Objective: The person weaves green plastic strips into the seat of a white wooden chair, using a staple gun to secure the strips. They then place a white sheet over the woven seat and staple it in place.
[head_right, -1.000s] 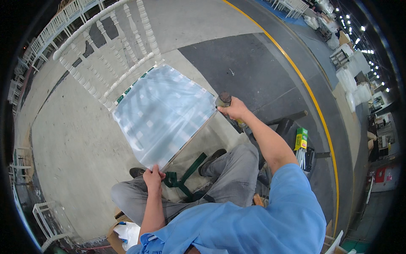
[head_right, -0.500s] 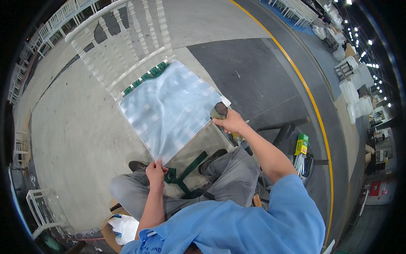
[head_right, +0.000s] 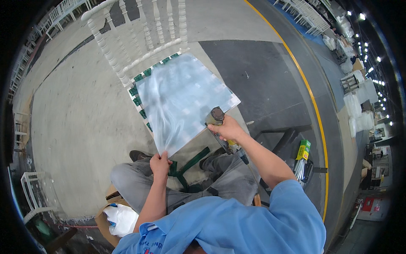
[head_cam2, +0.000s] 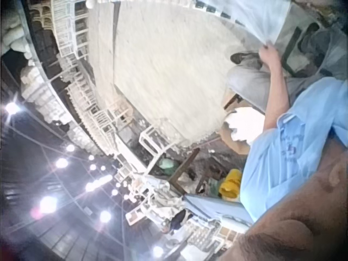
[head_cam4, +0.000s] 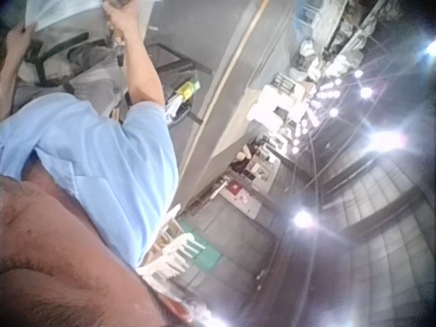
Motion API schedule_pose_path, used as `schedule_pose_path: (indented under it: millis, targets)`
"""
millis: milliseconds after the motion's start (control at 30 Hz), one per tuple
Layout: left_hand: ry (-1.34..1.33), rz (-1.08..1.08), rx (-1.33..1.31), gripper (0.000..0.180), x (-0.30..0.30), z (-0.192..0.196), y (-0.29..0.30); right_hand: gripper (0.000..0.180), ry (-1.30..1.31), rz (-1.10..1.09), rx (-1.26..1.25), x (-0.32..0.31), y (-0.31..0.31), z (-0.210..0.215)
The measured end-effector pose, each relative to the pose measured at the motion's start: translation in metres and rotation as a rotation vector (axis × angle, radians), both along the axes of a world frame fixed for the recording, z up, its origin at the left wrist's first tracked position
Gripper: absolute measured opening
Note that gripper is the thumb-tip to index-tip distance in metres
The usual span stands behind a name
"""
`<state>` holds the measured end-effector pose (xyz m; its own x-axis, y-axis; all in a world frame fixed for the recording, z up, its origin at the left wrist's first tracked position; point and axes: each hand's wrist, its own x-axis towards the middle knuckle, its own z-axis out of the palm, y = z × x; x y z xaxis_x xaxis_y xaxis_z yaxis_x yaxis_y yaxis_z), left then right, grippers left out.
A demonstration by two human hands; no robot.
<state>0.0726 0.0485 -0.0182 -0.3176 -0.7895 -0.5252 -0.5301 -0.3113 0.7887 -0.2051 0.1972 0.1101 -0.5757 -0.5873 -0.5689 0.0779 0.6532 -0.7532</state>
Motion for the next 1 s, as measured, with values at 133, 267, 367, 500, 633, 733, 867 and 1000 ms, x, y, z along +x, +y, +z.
schedule_pose_path:
  millis: [133,267,367,500,633,733,867,1000]
  targets:
    - [0.064,0.018,0.012,0.028,0.003,-0.005,0.0,0.032,-0.003,0.043,0.033,0.02,-0.011,-0.002]
    - [0.027,0.006,-0.026,0.031,0.001,-0.004,0.0,0.037,-0.001,0.045,0.04,0.035,-0.012,-0.004]
    - [-0.028,-0.023,-0.05,0.036,0.004,-0.001,-0.001,0.043,-0.032,0.093,0.038,0.053,-0.02,-0.004]
    - [-0.052,-0.022,-0.036,0.037,0.003,0.004,-0.001,0.052,0.012,0.156,0.139,0.071,-0.032,-0.007]
    - [-0.029,0.0,-0.025,0.04,0.004,-0.001,-0.003,0.056,0.003,0.138,0.064,0.076,-0.034,-0.005]
    - [0.029,0.028,-0.044,0.036,0.003,-0.007,-0.002,0.055,-0.006,0.184,0.059,0.085,-0.034,-0.006]
    - [-0.042,0.005,-0.154,0.038,0.009,-0.021,-0.007,0.053,-0.06,0.248,0.051,0.108,-0.051,-0.005]
    - [0.018,0.024,-0.101,0.039,0.003,-0.018,-0.002,0.051,-0.064,0.261,0.025,0.116,-0.052,-0.015]
